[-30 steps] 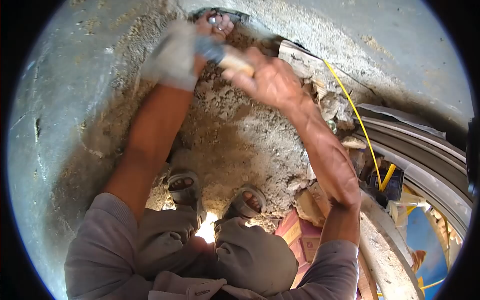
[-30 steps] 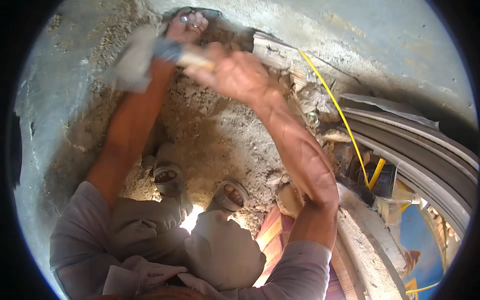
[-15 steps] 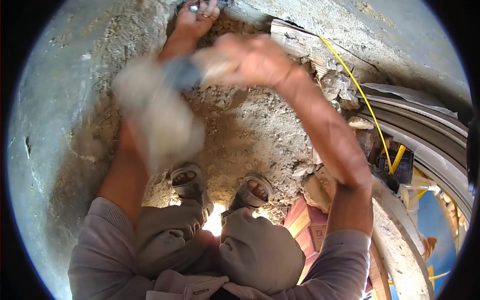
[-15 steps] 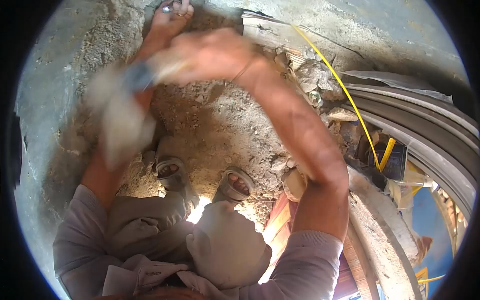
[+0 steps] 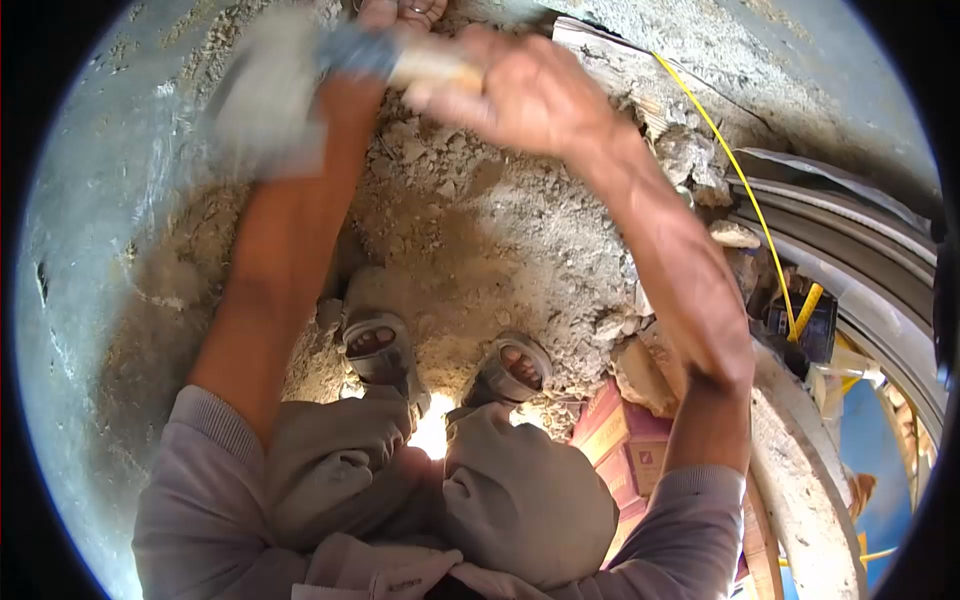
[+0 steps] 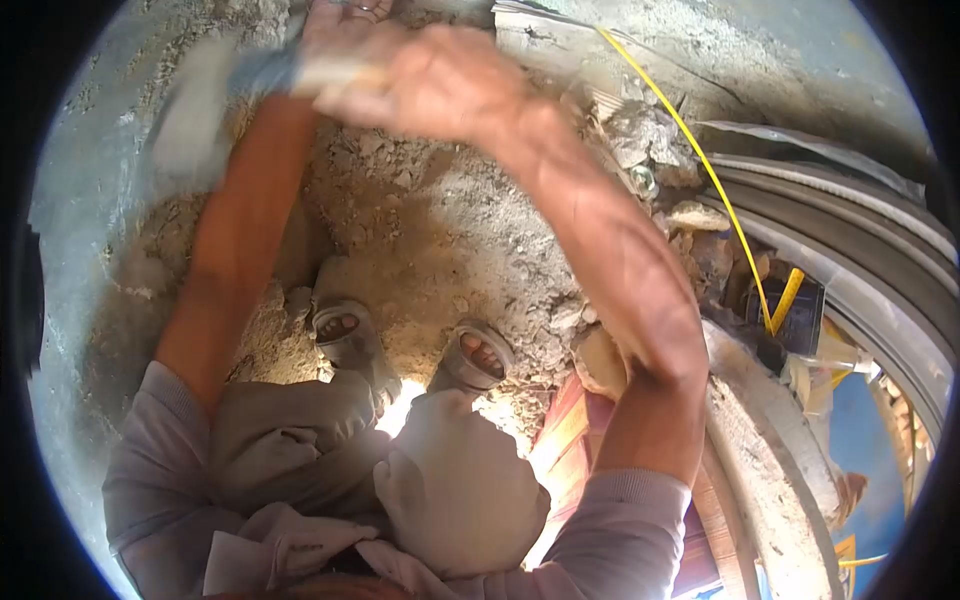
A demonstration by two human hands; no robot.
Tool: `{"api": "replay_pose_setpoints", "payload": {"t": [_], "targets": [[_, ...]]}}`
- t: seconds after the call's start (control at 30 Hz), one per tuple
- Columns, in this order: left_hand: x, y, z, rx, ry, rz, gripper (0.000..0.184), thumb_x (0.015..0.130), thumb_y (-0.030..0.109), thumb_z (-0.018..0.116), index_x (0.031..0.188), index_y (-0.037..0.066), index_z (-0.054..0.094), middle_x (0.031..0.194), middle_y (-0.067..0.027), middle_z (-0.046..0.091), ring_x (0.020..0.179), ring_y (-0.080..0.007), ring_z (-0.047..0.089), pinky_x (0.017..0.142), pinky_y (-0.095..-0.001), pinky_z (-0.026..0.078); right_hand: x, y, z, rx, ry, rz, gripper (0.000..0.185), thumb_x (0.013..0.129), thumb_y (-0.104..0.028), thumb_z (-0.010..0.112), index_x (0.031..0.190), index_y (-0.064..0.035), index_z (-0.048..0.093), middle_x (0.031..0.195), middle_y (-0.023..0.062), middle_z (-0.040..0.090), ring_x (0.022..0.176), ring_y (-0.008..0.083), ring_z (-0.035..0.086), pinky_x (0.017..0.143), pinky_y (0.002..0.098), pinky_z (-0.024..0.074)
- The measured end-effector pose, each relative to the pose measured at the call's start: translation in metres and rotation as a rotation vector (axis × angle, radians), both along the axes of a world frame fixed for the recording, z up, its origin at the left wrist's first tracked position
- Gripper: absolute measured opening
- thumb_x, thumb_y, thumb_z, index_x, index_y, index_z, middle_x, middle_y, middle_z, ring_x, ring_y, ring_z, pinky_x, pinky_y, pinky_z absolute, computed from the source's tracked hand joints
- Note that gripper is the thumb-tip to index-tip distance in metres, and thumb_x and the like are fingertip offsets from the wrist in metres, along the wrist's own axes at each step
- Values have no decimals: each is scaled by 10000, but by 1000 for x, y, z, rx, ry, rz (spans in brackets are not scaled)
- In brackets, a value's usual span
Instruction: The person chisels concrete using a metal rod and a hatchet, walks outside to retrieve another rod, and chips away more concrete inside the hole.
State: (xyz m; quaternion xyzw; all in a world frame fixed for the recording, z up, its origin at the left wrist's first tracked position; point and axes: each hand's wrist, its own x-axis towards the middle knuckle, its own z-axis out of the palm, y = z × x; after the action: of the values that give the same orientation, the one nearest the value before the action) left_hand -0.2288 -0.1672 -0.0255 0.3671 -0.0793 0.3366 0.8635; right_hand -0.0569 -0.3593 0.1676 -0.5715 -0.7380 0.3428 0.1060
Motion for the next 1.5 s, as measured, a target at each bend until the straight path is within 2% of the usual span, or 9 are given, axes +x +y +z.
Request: {"api": "replay_pose_setpoints", "payload": {"t": [0.1,0.33,0.4,0.83,0.9,1.03,1.17,1.27,1.5], "targets": [[-4,-22,4,-405,94,61,243,897,247,450,768,87,580,690,-69,518,606,-194,461,546,-343,402,-4,-7,-3,570,97,176,487,844,-553,516,975,-86,563,659,121,597,570,213,623,501,321,530],[-7,-13,11,-286,230,-157,280,888,250,536,677,66,542,654,-71,494,654,-203,455,600,-326,412,-2,1,2,-149,84,-15,631,794,-667,490,994,-74,571,548,76,551,511,206,605,446,357,497],[6,-29,34,-764,461,474,366,923,291,461,626,79,450,592,-66,416,590,-188,376,581,-339,361,-6,-8,13,284,87,133,581,810,-637,496,1020,-114,637,626,74,610,569,216,634,533,391,516],[4,-30,44,-384,300,279,286,890,236,512,634,111,481,610,-34,442,610,-182,442,618,-354,406,13,5,-55,486,115,116,550,843,-593,483,980,-78,620,677,95,625,630,212,644,605,342,519],[9,-16,45,-34,360,294,273,884,227,522,637,116,488,614,-28,447,616,-180,455,624,-356,414,24,31,-29,-328,-180,-111,653,847,-623,447,1054,-18,578,627,106,603,531,184,618,516,307,520],[18,-49,79,-842,482,577,342,932,141,444,610,38,491,603,-88,444,569,-198,423,596,-352,406,-10,-4,13,304,174,165,530,840,-632,460,940,-150,657,615,30,618,448,131,560,396,298,473],[4,-23,32,-447,113,29,268,887,136,488,647,28,538,660,-118,503,632,-235,494,646,-392,453,-2,19,-51,983,255,149,489,867,-598,438,805,-150,622,571,33,567,430,140,528,445,291,476],[11,-34,54,-700,282,450,224,882,176,507,701,51,550,739,-97,566,752,-256,547,694,-382,477,16,26,-18,-302,-107,-168,616,870,-626,401,803,-60,633,548,46,536,423,58,430,451,284,446],[18,-57,74,-401,335,271,251,933,161,419,718,81,520,645,-58,485,589,-194,417,637,-311,423,6,3,-46,585,134,148,580,807,-648,474,1048,-138,609,861,64,673,636,236,644,568,394,536]]}}
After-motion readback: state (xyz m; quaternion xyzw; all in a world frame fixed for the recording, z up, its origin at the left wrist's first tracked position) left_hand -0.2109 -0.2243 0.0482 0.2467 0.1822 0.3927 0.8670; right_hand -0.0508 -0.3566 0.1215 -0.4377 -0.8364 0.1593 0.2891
